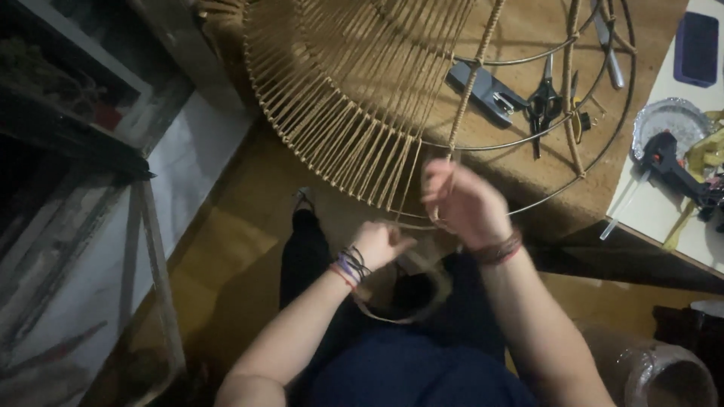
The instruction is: Weaving wicker or rattan strands around a metal frame to construct a piece of furniture
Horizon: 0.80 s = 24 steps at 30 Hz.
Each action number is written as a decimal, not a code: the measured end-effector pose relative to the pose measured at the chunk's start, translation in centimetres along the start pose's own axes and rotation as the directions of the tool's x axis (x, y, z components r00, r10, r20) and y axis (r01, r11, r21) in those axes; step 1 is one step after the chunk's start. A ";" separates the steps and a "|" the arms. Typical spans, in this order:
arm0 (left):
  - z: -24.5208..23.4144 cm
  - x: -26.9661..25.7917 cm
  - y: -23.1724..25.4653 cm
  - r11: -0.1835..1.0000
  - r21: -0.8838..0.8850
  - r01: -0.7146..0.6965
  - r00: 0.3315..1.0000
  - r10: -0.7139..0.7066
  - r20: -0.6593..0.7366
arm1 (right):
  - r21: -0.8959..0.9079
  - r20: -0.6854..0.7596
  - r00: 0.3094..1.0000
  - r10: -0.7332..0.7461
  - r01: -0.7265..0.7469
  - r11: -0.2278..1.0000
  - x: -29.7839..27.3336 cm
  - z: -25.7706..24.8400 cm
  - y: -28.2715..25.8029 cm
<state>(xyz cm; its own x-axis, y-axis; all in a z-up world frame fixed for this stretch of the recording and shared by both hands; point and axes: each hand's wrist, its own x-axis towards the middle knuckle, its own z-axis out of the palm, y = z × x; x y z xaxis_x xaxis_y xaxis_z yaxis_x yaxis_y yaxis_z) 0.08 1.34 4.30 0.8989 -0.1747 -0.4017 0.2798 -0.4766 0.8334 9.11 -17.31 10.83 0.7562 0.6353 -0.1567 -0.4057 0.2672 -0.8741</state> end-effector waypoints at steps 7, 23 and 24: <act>3.0 0.6 -4.0 0.884 -0.423 -0.199 0.969 0.114 -0.217 | -0.648 0.395 0.894 0.213 0.106 0.754 -4.3 0.8 -0.2; 1.8 0.4 -1.6 0.919 -0.366 -0.149 0.981 0.092 -0.169 | -0.944 0.224 0.932 0.285 0.135 0.300 -5.7 0.1 2.1; 2.5 0.7 -2.7 0.918 -0.368 -0.147 0.982 0.091 -0.166 | -0.945 0.222 0.932 0.287 0.132 0.301 -5.8 -1.3 4.7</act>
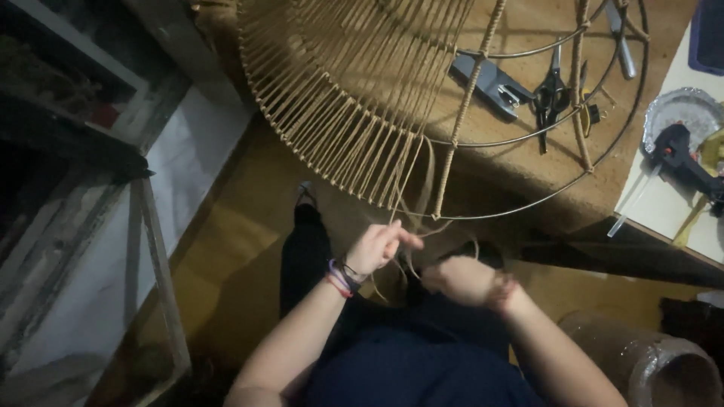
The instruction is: Weaving wicker or rattan strands around a metal frame to construct a piece of furniture
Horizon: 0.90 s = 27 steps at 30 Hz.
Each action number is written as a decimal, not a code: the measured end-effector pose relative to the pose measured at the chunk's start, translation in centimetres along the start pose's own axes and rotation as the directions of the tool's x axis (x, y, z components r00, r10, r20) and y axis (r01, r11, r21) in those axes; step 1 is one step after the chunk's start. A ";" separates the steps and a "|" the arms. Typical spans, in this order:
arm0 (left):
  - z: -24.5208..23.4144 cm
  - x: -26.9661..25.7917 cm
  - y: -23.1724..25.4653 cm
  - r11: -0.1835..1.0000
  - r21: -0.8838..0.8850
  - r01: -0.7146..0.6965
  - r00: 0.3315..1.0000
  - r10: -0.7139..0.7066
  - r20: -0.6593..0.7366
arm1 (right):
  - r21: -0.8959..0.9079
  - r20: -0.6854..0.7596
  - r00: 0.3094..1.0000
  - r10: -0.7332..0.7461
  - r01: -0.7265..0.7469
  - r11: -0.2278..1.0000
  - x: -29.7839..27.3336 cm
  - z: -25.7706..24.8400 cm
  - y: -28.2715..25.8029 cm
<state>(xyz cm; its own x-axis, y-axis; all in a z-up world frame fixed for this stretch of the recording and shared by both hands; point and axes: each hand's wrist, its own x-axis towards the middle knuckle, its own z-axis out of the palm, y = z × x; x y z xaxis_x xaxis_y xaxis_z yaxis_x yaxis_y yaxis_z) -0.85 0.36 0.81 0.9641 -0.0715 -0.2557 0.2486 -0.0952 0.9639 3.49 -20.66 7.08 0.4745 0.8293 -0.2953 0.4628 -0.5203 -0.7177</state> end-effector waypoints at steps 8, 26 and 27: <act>-1.7 0.5 0.7 0.773 0.632 0.058 0.996 -0.004 -0.087 | 0.912 -0.407 0.875 0.263 0.402 0.075 3.7 -6.0 0.3; 0.5 -0.6 -0.4 0.807 -0.530 0.259 0.961 -0.161 0.226 | -0.242 0.293 0.956 -0.003 0.078 0.967 1.7 3.4 2.2; 0.5 -0.4 -0.8 0.806 -0.532 0.258 0.961 -0.159 0.225 | -0.244 0.295 0.956 -0.002 0.078 0.967 2.3 2.9 2.0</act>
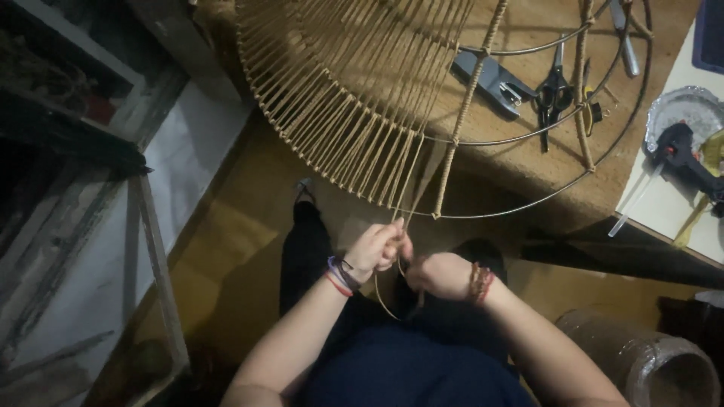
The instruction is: Weaving wicker or rattan strands around a metal frame to construct a piece of furniture
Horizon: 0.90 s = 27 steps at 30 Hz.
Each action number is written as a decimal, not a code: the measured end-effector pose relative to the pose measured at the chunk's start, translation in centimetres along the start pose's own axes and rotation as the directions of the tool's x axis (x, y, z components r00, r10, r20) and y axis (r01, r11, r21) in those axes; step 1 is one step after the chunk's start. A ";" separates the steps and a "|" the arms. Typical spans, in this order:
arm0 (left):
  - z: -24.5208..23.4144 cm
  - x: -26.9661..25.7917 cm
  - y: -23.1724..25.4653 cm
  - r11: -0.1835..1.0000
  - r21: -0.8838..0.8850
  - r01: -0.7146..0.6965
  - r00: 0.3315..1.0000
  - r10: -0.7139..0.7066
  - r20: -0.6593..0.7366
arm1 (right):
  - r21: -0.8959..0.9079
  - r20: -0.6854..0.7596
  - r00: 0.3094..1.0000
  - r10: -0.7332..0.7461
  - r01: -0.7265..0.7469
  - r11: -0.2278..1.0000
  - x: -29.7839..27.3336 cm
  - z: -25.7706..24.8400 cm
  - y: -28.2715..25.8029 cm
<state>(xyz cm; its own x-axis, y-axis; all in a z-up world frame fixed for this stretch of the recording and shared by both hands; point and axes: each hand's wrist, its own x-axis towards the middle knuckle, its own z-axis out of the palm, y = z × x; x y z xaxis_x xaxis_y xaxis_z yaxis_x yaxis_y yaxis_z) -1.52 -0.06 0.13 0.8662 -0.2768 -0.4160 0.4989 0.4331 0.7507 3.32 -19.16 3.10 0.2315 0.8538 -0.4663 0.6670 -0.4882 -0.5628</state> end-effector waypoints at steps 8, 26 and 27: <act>-1.7 1.3 -0.2 0.495 0.869 0.013 0.914 0.346 -0.212 | 0.779 -0.587 0.740 0.328 0.627 -0.020 -2.2 -9.6 0.6; -1.9 1.6 -4.0 0.954 -0.007 -0.301 0.923 0.289 -0.255 | -0.355 0.070 0.884 0.462 -0.411 0.840 -1.3 7.4 10.0; -1.4 2.1 -4.0 0.956 -0.012 -0.295 0.923 0.282 -0.261 | -0.353 0.080 0.884 0.461 -0.407 0.842 -1.5 6.3 8.6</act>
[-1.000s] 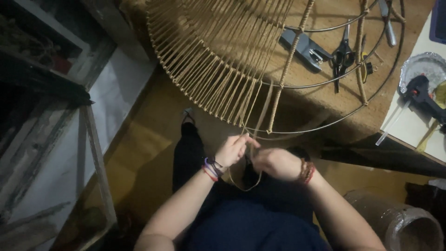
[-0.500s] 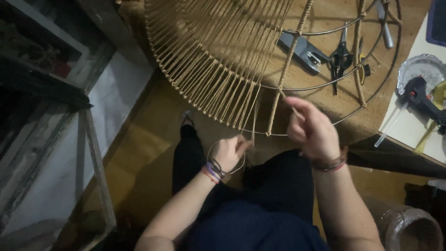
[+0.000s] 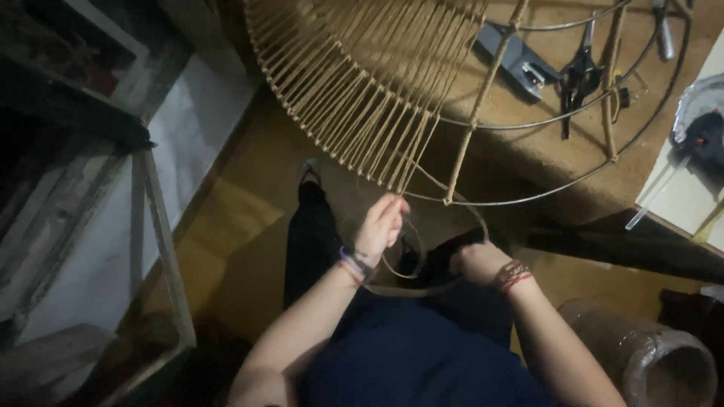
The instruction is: Weaving wicker or rattan strands around a metal frame to construct a piece of furniture
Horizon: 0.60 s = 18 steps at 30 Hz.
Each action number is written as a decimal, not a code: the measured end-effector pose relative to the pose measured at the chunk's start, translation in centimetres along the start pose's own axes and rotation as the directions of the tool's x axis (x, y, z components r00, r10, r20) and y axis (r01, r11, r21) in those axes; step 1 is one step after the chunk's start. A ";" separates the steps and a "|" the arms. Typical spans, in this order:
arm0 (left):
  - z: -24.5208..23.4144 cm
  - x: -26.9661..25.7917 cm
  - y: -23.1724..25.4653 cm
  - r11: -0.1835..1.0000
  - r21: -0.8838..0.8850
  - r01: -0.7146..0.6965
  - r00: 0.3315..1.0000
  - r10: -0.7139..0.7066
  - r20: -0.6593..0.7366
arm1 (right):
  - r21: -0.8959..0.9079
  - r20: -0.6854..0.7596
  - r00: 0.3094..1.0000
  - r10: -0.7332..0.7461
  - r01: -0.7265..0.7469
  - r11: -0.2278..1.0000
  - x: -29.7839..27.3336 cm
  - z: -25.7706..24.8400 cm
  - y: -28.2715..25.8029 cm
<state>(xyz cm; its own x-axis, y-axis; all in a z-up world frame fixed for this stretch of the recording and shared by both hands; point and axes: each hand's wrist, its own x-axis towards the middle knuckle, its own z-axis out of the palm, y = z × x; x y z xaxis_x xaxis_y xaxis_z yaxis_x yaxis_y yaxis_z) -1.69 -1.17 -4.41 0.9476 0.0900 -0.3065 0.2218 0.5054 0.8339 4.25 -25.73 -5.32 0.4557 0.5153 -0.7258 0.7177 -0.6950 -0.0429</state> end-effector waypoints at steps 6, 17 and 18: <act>2.3 0.5 2.1 0.977 -0.154 0.147 0.983 -0.162 -0.086 | 0.118 -0.074 0.997 0.026 -0.017 0.993 -1.3 -3.4 -1.9; 1.4 0.7 1.1 0.937 -0.323 0.130 0.991 -0.111 0.076 | 0.242 -0.455 0.888 -0.070 0.199 0.950 -1.7 -5.5 -1.7; 1.4 0.8 0.9 0.937 -0.325 0.132 0.991 -0.114 0.074 | 0.244 -0.452 0.889 -0.070 0.199 0.949 -1.7 -5.8 -1.7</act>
<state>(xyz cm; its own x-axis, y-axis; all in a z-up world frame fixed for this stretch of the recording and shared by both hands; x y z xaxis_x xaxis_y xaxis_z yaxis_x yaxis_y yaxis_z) -0.43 -1.87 -3.29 0.9305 -0.0324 -0.3648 0.2585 0.7638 0.5914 5.28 -22.54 -0.02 0.5930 0.7334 -0.3325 0.6432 -0.6798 -0.3523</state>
